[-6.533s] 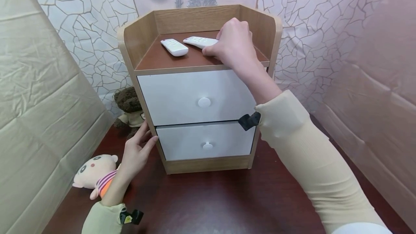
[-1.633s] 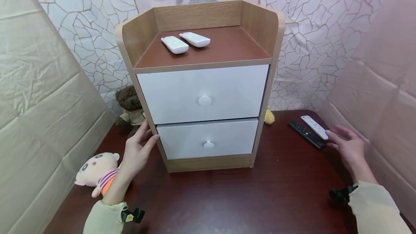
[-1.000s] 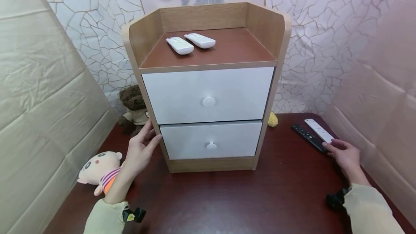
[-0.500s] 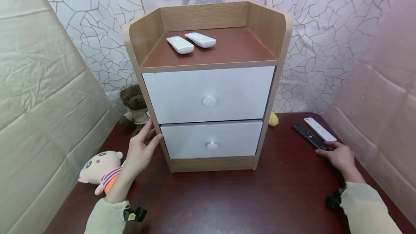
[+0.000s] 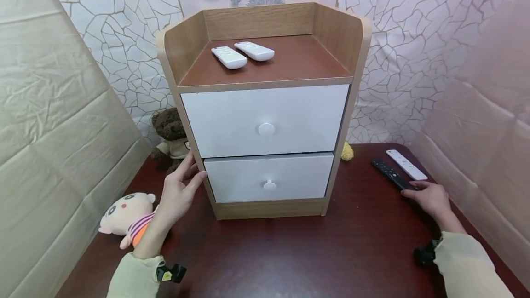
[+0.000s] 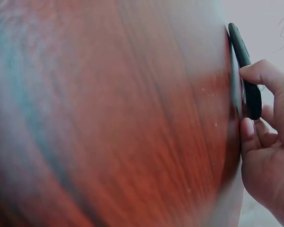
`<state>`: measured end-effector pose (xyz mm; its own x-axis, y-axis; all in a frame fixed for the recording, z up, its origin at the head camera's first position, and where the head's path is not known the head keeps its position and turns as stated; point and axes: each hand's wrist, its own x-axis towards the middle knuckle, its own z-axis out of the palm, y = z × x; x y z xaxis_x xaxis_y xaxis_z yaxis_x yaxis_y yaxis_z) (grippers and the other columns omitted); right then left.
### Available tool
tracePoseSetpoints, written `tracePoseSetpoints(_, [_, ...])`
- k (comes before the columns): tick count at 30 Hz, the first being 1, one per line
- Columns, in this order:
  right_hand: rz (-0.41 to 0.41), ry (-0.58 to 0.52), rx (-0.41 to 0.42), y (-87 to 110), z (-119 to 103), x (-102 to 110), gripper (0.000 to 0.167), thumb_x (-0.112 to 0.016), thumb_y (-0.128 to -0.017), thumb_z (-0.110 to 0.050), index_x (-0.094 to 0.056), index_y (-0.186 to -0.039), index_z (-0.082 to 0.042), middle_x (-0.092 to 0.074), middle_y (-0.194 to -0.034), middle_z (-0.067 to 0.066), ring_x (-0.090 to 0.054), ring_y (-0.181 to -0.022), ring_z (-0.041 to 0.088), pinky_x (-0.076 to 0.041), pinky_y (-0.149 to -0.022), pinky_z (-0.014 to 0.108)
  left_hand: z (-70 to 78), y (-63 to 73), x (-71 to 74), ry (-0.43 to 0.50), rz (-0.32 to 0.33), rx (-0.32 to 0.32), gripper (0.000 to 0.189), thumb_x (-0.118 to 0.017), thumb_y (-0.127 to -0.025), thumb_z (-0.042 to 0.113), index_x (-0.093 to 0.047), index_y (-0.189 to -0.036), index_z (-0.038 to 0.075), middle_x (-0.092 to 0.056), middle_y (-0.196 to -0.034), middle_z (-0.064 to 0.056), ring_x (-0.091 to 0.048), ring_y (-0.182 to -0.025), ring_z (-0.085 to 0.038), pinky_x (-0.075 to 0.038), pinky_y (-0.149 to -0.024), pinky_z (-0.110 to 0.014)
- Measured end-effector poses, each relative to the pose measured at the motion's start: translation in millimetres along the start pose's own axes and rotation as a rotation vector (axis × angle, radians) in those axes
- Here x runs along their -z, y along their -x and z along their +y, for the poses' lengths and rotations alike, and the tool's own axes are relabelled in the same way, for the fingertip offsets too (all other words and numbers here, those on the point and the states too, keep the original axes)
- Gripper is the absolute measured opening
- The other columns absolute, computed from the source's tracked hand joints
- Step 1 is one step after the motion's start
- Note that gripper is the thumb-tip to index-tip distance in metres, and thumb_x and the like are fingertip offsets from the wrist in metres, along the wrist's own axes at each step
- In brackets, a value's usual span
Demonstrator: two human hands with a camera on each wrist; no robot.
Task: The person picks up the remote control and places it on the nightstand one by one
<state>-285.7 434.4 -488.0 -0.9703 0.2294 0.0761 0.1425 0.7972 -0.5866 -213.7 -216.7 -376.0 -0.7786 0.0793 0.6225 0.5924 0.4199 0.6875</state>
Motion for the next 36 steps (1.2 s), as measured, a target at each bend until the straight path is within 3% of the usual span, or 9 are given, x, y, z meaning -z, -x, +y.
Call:
tracePoseSetpoints(9, [0.002,-0.045,-0.037,1.6,-2,4,0.067,-0.072,-0.094,-0.044,-0.062,-0.129,0.013,-0.057,-0.125,0.040,-0.053,-0.101,0.045,-0.039,-0.073,0.035,0.4,-1.2,0.0,-0.004,0.004,0.001,0.066,-0.066,-0.096,-0.009,-0.038,-0.156,-0.003,-0.051,-0.148,-0.021,-0.059,-0.122,-0.042,-0.050,-0.088,-0.012])
tracePoseSetpoints(12, [0.015,-0.098,-0.065,1.3,-4,5,0.070,-0.072,-0.094,-0.044,-0.060,-0.132,0.014,-0.070,-0.102,0.028,-0.062,-0.086,0.030,-0.044,-0.067,0.031,0.2,-1.4,0.4,-0.012,0.007,0.003,0.066,-0.066,-0.096,-0.008,-0.038,-0.156,-0.003,-0.052,-0.147,-0.022,-0.059,-0.121,-0.041,-0.050,-0.088,-0.013])
tracePoseSetpoints(16, [0.033,-0.174,-0.086,2.7,-10,7,0.069,-0.072,-0.095,-0.040,-0.058,-0.133,0.015,-0.072,-0.073,0.004,-0.061,-0.061,0.007,-0.046,-0.054,0.025,-0.3,-0.6,1.3,-0.023,0.008,0.015,0.066,-0.066,-0.097,-0.007,-0.038,-0.156,-0.003,-0.054,-0.145,-0.023,-0.060,-0.121,-0.041,-0.050,-0.087,-0.012])
tracePoseSetpoints(22, [0.063,-0.272,-0.085,7.9,-20,14,0.065,-0.072,-0.096,-0.035,-0.057,-0.134,0.016,-0.071,-0.069,0.000,-0.060,-0.058,0.003,-0.049,-0.051,0.024,-0.3,0.7,1.3,-0.028,0.010,0.030,0.065,-0.065,-0.097,-0.007,-0.037,-0.156,-0.003,-0.053,-0.146,-0.024,-0.060,-0.121,-0.041,-0.048,-0.085,-0.009])
tracePoseSetpoints(26, [0.090,-0.341,-0.094,10.9,-25,18,0.063,-0.073,-0.095,-0.035,-0.059,-0.133,0.013,-0.067,-0.066,-0.013,-0.059,-0.059,0.002,-0.048,-0.052,0.023,0.4,0.5,0.3,-0.029,0.012,0.025,0.065,-0.065,-0.097,-0.008,-0.038,-0.156,-0.003,-0.054,-0.145,-0.024,-0.060,-0.120,-0.041,-0.049,-0.085,-0.009])
tracePoseSetpoints(28, [0.122,-0.383,-0.094,12.3,-27,21,0.055,-0.077,-0.093,-0.035,-0.066,-0.128,0.006,-0.065,-0.066,-0.019,-0.058,-0.061,0.000,-0.048,-0.053,0.022,0.9,0.5,-0.4,-0.031,0.016,0.021,0.066,-0.066,-0.096,-0.008,-0.038,-0.156,-0.003,-0.055,-0.144,-0.024,-0.061,-0.119,-0.042,-0.049,-0.085,-0.010])
tracePoseSetpoints(33, [0.211,-0.442,-0.099,17.2,-38,28,0.018,-0.082,-0.088,-0.036,-0.075,-0.103,-0.032,-0.058,-0.070,-0.029,-0.052,-0.070,-0.001,-0.045,-0.055,0.019,1.8,0.7,-1.7,-0.022,0.018,0.015,0.066,-0.067,-0.096,-0.009,-0.039,-0.155,-0.003,-0.055,-0.144,-0.023,-0.061,-0.118,-0.042,-0.050,-0.085,-0.012])
tracePoseSetpoints(36, [0.248,-0.499,-0.087,19.1,-50,34,0.018,-0.083,-0.087,-0.033,-0.072,-0.098,-0.043,-0.060,-0.068,-0.030,-0.051,-0.073,-0.002,-0.041,-0.057,0.017,1.0,1.0,-2.1,-0.014,0.017,0.015,0.067,-0.066,-0.096,-0.009,-0.038,-0.156,-0.002,-0.054,-0.145,-0.022,-0.061,-0.119,-0.041,-0.051,-0.086,-0.013])
